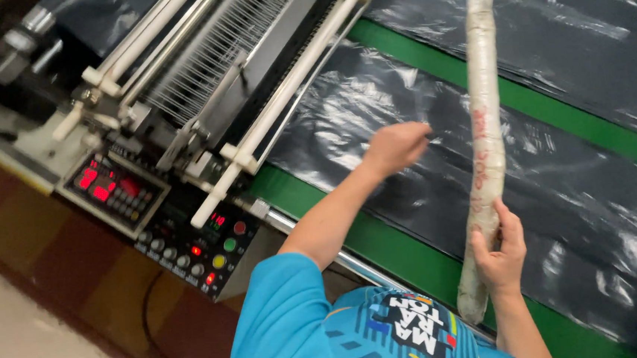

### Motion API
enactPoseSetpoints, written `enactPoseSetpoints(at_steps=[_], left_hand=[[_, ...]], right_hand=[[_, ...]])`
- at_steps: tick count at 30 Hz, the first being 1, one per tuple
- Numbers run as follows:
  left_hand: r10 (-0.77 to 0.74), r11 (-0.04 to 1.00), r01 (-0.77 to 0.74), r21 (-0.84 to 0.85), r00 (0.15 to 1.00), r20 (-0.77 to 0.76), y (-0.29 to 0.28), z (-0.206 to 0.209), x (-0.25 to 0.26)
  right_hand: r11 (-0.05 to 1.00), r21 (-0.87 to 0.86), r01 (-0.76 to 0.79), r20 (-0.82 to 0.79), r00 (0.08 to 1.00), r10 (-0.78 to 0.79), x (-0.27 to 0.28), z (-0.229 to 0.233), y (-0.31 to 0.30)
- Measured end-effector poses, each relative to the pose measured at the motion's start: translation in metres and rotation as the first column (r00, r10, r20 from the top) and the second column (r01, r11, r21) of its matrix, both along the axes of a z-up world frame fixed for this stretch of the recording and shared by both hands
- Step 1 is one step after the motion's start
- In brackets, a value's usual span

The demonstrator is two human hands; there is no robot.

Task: The person uses a long cylindrical tool to roll black plastic-wrapped items on a green conveyor belt. They repeatedly roll each item, then move it aside to process the next one. The items remain on the belt throughout the clip.

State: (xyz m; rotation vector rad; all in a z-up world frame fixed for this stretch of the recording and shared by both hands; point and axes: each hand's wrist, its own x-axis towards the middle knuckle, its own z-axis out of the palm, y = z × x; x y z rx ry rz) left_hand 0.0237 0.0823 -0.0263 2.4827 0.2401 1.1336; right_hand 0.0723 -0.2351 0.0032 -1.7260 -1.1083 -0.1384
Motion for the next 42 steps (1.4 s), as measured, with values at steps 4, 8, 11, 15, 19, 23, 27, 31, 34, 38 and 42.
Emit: enactPoseSetpoints(at_steps=[4,8,11,15,19,23,27,31,34,38,42], left_hand=[[-0.13,0.991,0.135,0.011,0.97,-0.206,-0.051,0.028,-0.005],[-0.245,0.962,0.266,0.059,0.939,-0.242,-0.063,0.022,0.004],[-0.23,0.967,0.25,0.051,0.941,-0.248,-0.047,0.031,-0.001],[-0.131,0.989,0.141,0.051,0.977,-0.166,-0.026,0.027,0.005],[-0.093,0.995,0.097,0.021,0.985,-0.146,-0.018,0.034,-0.002],[-0.098,0.995,0.1,0.017,0.99,-0.103,-0.012,0.021,-0.002],[-0.132,0.989,0.133,0.065,0.991,-0.029,-0.011,0.018,-0.006],[-0.138,0.987,0.143,0.079,0.989,-0.06,-0.007,0.026,-0.014],[-0.045,0.995,0.049,0.092,0.998,-0.039,-0.009,0.036,-0.021],[0.044,0.991,-0.043,0.125,0.999,-0.004,-0.008,0.042,-0.022],[0.057,0.99,-0.047,0.134,0.996,-0.072,-0.006,0.046,-0.026]], right_hand=[[0.999,-0.01,-0.037,0.032,0.999,0.038,-0.007,0.002,-0.001],[0.991,-0.132,-0.021,-0.011,1.0,0.02,-0.017,0.008,0.003],[0.992,-0.118,-0.032,-0.019,0.999,0.03,-0.021,0.008,0.006],[0.993,-0.114,-0.017,-0.03,0.999,0.014,-0.022,0.008,0.006],[0.995,-0.101,0.001,-0.04,0.999,-0.005,-0.02,0.008,0.008],[0.998,-0.059,0.002,-0.048,0.999,-0.005,-0.007,-0.005,0.007],[1.0,0.026,-0.005,-0.033,0.999,0.006,-0.005,-0.002,0.008],[0.995,0.082,0.05,-0.037,0.998,-0.047,-0.009,0.001,0.005],[0.996,0.091,-0.013,-0.004,1.0,0.014,-0.013,0.01,0.005],[0.993,0.1,-0.059,0.006,0.998,0.059,-0.019,0.015,0.013],[0.997,0.076,-0.008,0.017,1.0,0.007,-0.024,0.007,0.021]])
